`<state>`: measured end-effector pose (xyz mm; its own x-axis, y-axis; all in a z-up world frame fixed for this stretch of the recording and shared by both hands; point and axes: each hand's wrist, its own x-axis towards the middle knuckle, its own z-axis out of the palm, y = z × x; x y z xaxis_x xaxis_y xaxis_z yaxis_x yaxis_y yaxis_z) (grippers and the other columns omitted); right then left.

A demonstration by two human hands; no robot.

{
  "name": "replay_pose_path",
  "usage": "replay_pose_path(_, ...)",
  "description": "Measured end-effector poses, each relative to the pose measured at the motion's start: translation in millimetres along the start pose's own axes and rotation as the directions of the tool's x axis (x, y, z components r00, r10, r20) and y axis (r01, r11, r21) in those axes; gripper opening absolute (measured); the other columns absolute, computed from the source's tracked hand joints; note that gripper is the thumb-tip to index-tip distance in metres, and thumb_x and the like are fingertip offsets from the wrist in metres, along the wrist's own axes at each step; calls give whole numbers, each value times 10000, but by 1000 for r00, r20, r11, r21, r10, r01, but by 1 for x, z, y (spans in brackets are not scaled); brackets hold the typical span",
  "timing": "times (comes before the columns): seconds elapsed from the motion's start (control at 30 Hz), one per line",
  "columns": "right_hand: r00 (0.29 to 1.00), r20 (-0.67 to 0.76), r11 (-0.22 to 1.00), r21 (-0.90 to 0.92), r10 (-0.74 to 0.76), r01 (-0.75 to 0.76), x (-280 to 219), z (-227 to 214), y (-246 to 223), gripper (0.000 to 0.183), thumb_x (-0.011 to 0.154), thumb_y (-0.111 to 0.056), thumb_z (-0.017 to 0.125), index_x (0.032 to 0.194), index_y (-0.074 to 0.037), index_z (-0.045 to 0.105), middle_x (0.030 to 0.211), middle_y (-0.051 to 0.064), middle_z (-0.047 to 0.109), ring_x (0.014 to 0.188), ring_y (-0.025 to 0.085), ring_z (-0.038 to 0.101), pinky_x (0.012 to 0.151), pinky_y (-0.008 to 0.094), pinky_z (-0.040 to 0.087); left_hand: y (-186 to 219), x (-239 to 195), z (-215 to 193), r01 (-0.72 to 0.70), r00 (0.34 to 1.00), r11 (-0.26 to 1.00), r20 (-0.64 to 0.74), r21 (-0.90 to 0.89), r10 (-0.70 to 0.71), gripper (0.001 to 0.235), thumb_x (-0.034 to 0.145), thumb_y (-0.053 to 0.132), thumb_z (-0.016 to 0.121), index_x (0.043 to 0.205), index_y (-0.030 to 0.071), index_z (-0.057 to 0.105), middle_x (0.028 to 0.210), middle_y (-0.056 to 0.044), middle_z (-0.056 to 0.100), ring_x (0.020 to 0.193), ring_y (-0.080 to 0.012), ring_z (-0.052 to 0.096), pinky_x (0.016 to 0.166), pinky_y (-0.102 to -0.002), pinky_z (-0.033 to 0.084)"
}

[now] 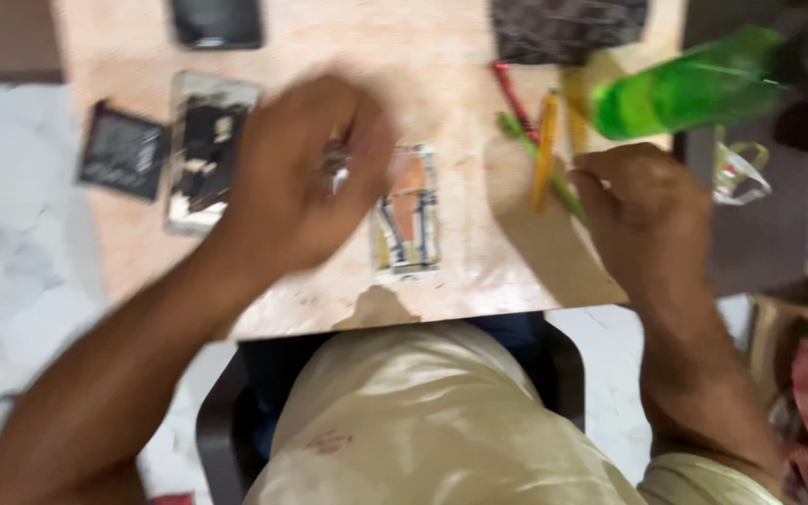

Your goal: The person cleans the internal components of a disassembled smartphone using a toothbrush and a plastic pry tool. They brush the motherboard and frame, then use the tool to lift and reposition a ribbon cable before continuing to brush the interior.

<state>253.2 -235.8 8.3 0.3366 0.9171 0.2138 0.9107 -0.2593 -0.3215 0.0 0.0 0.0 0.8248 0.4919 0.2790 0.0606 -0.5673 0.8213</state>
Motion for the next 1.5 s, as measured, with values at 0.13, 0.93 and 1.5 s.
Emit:
replay_pose_path(0.13, 999, 50, 1000, 14, 6, -7, -11, 1, 4, 94, 948, -43, 774, 1032, -22, 736, 994, 157, 722, 911, 321, 717, 799, 408, 580, -11, -60, 26, -168, 985, 962, 77, 216, 155, 203, 885, 151, 796, 988, 53, 651, 1008, -121, 683, 900, -250, 639, 780, -403, 453)
replay_pose_path(0.93, 553, 832, 901, 202, 49, -384, -17, -40, 23, 226, 889, -157, 675, 1084, -44, 697, 755, 79, 734, 651, 188, 711, 576, 343, 580, -18, -101, 53, -67, 980, 950, 200, 306, 5, 634, 777, 354, 837, 1285, 22, 656, 1381, -125, 570, 1260, -328, 505, 1078, -535, 342)
replay_pose_path(1.5, 940, 236, 968, 17, -247, 250, 29, 29, -36, 279, 928, -57, 760, 1204, -91, 731, 1011, 134, 718, 894, 334, 699, 749, 425, 563, -14, -96, 52, -62, 976, 940, 219, 335, -13, 586, 791, 367, 808, 1270, 55, 684, 1414, -100, 583, 1254, -321, 498, 1087, -517, 328)
